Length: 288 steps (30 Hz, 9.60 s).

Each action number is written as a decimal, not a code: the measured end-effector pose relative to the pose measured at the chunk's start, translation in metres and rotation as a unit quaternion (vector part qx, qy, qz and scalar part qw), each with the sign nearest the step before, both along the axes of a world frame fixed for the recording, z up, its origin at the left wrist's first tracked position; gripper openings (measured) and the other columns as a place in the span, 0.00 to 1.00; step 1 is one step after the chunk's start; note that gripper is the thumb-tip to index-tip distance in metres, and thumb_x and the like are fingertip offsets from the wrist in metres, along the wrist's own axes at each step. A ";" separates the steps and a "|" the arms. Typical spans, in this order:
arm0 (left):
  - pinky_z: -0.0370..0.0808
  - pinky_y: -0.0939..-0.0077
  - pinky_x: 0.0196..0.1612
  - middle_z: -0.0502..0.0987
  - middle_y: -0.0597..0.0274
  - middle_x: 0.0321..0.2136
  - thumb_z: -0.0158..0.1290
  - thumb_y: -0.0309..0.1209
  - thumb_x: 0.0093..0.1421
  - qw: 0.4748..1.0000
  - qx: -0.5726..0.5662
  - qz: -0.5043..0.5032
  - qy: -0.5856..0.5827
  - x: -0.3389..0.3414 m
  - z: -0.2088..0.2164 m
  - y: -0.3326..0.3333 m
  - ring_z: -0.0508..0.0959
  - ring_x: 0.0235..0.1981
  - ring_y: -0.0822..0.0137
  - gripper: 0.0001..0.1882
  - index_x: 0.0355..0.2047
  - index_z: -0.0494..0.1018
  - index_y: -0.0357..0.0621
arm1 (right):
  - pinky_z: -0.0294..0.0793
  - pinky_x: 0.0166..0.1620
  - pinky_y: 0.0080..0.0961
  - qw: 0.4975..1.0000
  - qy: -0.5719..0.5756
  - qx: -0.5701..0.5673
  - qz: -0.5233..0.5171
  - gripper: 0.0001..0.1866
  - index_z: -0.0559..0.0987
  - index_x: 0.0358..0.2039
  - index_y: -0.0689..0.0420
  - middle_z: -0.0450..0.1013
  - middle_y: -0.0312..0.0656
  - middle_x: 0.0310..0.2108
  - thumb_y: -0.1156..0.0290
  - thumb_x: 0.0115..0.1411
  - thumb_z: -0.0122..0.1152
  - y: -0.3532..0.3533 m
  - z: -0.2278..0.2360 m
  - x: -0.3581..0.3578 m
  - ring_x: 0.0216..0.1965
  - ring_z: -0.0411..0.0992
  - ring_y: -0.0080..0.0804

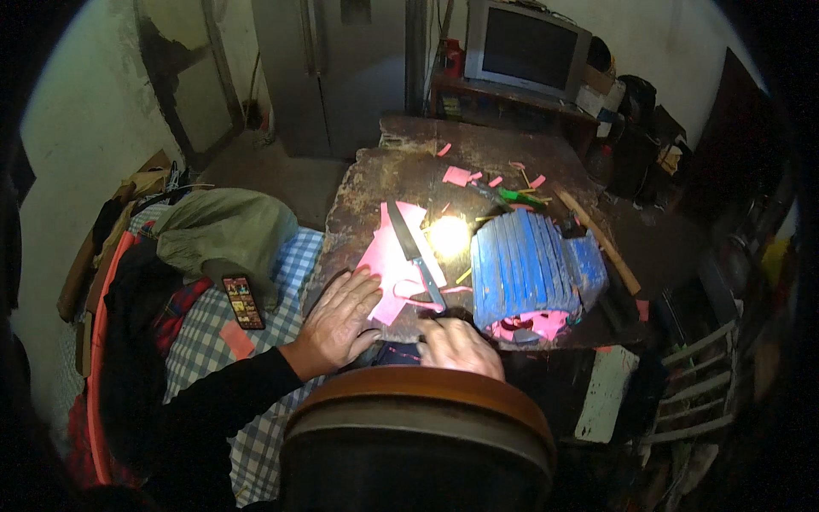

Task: The person cuts pink insulating material into strips using a knife and inserts them into the slots of a blue motor stator. They then use a wooden mallet to tap the strips into place and adjust them by hand.

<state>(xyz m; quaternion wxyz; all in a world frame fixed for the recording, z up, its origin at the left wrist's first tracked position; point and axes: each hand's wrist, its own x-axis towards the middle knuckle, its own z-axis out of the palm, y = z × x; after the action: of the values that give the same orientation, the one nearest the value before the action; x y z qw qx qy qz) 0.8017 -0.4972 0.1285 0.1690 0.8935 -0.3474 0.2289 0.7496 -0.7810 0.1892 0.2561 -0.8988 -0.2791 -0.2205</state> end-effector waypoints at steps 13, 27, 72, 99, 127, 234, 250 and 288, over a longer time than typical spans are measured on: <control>0.72 0.40 0.75 0.78 0.31 0.63 0.61 0.31 0.71 0.998 0.043 -0.025 0.023 -0.017 0.012 0.011 0.76 0.70 0.34 0.25 0.62 0.76 0.24 | 0.86 0.53 0.53 0.971 0.106 -0.134 -0.168 0.19 0.82 0.61 0.65 0.81 0.61 0.50 0.70 0.73 0.60 0.048 -0.029 0.099 0.49 0.84 0.62; 0.76 0.52 0.74 0.82 0.40 0.64 0.55 0.27 0.74 0.994 0.035 -0.072 0.078 0.029 0.016 0.039 0.79 0.71 0.42 0.15 0.57 0.81 0.34 | 0.78 0.42 0.28 0.895 0.205 0.392 -0.065 0.23 0.70 0.68 0.66 0.79 0.42 0.43 0.78 0.76 0.60 0.054 -0.041 0.084 0.36 0.76 0.28; 0.81 0.46 0.68 0.87 0.42 0.55 0.63 0.27 0.68 1.000 0.007 -0.029 0.009 -0.018 -0.007 0.018 0.85 0.62 0.44 0.21 0.59 0.83 0.31 | 0.75 0.64 0.33 0.894 0.284 0.345 -0.044 0.20 0.76 0.67 0.67 0.81 0.48 0.57 0.73 0.79 0.56 0.031 -0.032 0.057 0.61 0.77 0.35; 0.87 0.56 0.54 0.85 0.47 0.43 0.64 0.22 0.63 0.998 0.016 -0.034 0.054 -0.014 0.031 0.016 0.86 0.51 0.47 0.10 0.44 0.84 0.31 | 0.74 0.27 0.25 0.818 0.540 0.195 -0.031 0.16 0.81 0.60 0.67 0.80 0.40 0.28 0.70 0.79 0.63 -0.007 -0.052 -0.012 0.22 0.76 0.23; 0.60 0.35 0.82 0.64 0.34 0.79 0.78 0.45 0.55 0.986 0.098 -0.061 0.122 -0.010 -0.010 0.031 0.61 0.83 0.36 0.58 0.80 0.63 0.35 | 0.78 0.35 0.46 0.843 0.536 0.018 -0.046 0.14 0.82 0.52 0.64 0.81 0.56 0.28 0.64 0.81 0.61 0.002 -0.022 0.008 0.26 0.83 0.48; 0.77 0.55 0.57 0.79 0.53 0.35 0.59 0.38 0.60 0.890 0.354 -0.175 -0.227 0.021 0.060 -0.229 0.81 0.45 0.51 0.15 0.34 0.83 0.36 | 0.76 0.24 0.24 0.766 0.313 0.538 -0.160 0.11 0.83 0.33 0.64 0.81 0.40 0.23 0.75 0.76 0.63 -0.085 -0.086 -0.001 0.18 0.77 0.23; 0.66 0.42 0.80 0.82 0.36 0.58 0.54 0.38 0.68 0.844 0.418 -0.208 -0.265 -0.001 0.084 -0.185 0.80 0.66 0.41 0.28 0.58 0.82 0.23 | 0.75 0.24 0.23 0.832 0.251 0.479 -0.128 0.11 0.85 0.48 0.64 0.81 0.38 0.26 0.68 0.82 0.60 -0.090 -0.078 -0.011 0.21 0.77 0.20; 0.68 0.35 0.78 0.82 0.43 0.63 0.58 0.35 0.73 0.955 0.166 -0.223 -0.107 -0.046 0.054 -0.112 0.79 0.70 0.43 0.17 0.56 0.81 0.39 | 0.74 0.28 0.22 0.874 0.255 0.386 -0.151 0.09 0.82 0.52 0.63 0.80 0.33 0.25 0.75 0.75 0.69 -0.075 -0.086 -0.013 0.23 0.75 0.16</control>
<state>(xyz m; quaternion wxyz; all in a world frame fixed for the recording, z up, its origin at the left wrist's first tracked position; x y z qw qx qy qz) 0.7554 -0.6092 0.1821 0.0269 0.7788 -0.5872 0.2188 0.7367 -0.8559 0.1027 0.6087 -0.7846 0.0422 -0.1096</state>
